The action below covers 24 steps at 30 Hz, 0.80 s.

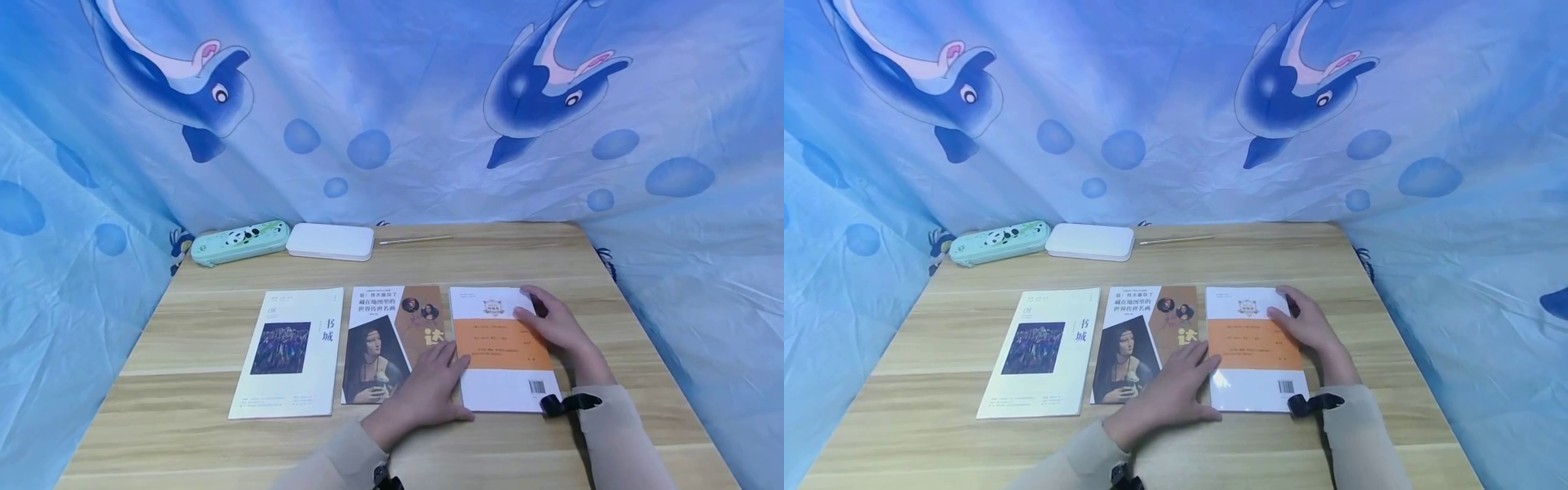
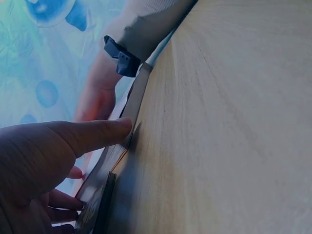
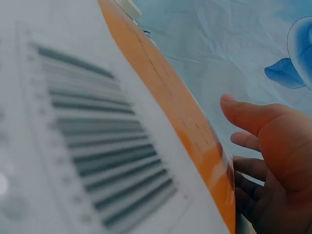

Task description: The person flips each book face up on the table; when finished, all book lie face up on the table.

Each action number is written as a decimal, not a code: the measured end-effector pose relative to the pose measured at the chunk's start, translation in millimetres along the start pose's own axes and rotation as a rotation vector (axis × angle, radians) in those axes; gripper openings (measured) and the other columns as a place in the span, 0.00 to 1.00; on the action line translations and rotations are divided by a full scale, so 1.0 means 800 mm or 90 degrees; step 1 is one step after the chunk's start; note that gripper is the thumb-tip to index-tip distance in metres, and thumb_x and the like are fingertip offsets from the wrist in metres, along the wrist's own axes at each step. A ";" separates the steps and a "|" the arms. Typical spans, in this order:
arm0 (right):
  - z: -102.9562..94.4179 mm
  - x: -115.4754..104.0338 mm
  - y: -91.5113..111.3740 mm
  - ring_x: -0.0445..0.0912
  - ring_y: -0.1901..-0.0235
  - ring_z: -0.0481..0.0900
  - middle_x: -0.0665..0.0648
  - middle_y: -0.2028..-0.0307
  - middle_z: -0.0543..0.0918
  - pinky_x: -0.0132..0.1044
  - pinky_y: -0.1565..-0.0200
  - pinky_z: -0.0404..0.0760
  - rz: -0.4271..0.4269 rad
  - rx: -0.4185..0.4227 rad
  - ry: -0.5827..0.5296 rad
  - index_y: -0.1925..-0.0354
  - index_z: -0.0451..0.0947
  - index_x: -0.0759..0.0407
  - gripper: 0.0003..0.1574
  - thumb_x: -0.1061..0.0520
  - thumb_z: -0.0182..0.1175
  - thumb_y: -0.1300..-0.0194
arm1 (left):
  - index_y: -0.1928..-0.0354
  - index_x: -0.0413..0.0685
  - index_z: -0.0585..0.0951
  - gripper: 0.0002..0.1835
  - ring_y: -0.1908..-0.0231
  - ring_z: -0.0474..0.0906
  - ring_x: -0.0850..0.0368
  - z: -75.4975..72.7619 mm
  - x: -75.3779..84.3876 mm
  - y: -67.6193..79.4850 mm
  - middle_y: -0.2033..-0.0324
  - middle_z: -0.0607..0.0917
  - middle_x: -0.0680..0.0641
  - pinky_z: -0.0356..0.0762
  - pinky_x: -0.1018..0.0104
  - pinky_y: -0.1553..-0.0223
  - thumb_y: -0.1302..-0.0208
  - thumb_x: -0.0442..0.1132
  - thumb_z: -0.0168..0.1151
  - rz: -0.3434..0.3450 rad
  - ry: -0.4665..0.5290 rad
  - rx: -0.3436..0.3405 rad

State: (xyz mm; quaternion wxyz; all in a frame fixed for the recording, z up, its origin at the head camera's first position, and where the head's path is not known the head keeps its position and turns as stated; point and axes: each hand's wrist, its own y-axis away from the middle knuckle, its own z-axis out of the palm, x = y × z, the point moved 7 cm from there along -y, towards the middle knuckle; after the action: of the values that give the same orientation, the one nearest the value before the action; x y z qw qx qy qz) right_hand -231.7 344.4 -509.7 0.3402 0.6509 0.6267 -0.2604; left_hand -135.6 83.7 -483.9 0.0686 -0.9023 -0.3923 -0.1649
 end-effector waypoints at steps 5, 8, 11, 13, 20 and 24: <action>-0.012 0.002 0.009 0.69 0.29 0.59 0.70 0.26 0.60 0.71 0.33 0.60 0.013 0.019 -0.063 0.25 0.61 0.55 0.40 0.38 0.55 0.25 | 0.27 0.48 0.69 0.54 0.26 0.58 0.44 0.003 -0.001 -0.001 0.27 0.66 0.38 0.53 0.50 0.25 0.53 0.67 0.76 0.007 -0.008 0.004; -0.020 0.001 0.013 0.69 0.28 0.57 0.70 0.26 0.61 0.72 0.34 0.59 -0.003 0.029 -0.083 0.28 0.65 0.57 0.28 0.51 0.47 0.20 | 0.27 0.48 0.70 0.54 0.26 0.58 0.44 0.004 0.000 -0.002 0.27 0.66 0.38 0.53 0.50 0.25 0.54 0.66 0.77 0.010 -0.008 0.004; -0.026 0.001 0.014 0.67 0.30 0.61 0.68 0.27 0.63 0.63 0.34 0.67 -0.055 0.032 -0.074 0.29 0.68 0.60 0.26 0.63 0.44 0.21 | 0.27 0.49 0.69 0.54 0.26 0.57 0.43 0.004 0.001 -0.002 0.27 0.65 0.38 0.53 0.49 0.25 0.54 0.65 0.77 0.013 -0.004 -0.003; -0.032 -0.001 0.015 0.62 0.33 0.67 0.67 0.29 0.66 0.51 0.36 0.74 -0.126 0.034 -0.041 0.30 0.69 0.61 0.28 0.68 0.48 0.24 | 0.26 0.49 0.68 0.54 0.25 0.56 0.43 0.005 0.002 -0.002 0.26 0.64 0.37 0.53 0.48 0.25 0.54 0.63 0.78 0.016 0.000 -0.008; -0.051 -0.009 0.028 0.31 0.45 0.73 0.69 0.35 0.69 0.18 0.47 0.74 -0.299 0.007 -0.018 0.33 0.72 0.66 0.35 0.78 0.60 0.38 | 0.24 0.48 0.65 0.56 0.24 0.54 0.44 0.007 0.002 -0.002 0.25 0.61 0.37 0.51 0.49 0.24 0.56 0.58 0.79 0.020 0.020 -0.032; -0.059 -0.012 0.031 0.28 0.46 0.72 0.70 0.40 0.71 0.20 0.46 0.74 -0.332 0.026 -0.032 0.37 0.75 0.71 0.34 0.79 0.64 0.42 | 0.23 0.46 0.63 0.59 0.24 0.53 0.45 0.009 0.002 -0.004 0.25 0.61 0.37 0.50 0.50 0.24 0.56 0.60 0.78 0.013 0.024 -0.043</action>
State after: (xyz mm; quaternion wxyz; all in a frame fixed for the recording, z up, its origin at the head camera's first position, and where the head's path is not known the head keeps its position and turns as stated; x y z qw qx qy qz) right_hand -211.9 375.2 -469.4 0.2639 0.4676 0.7593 -0.3676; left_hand -135.4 88.7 -490.2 0.0468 -0.9049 -0.3759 -0.1942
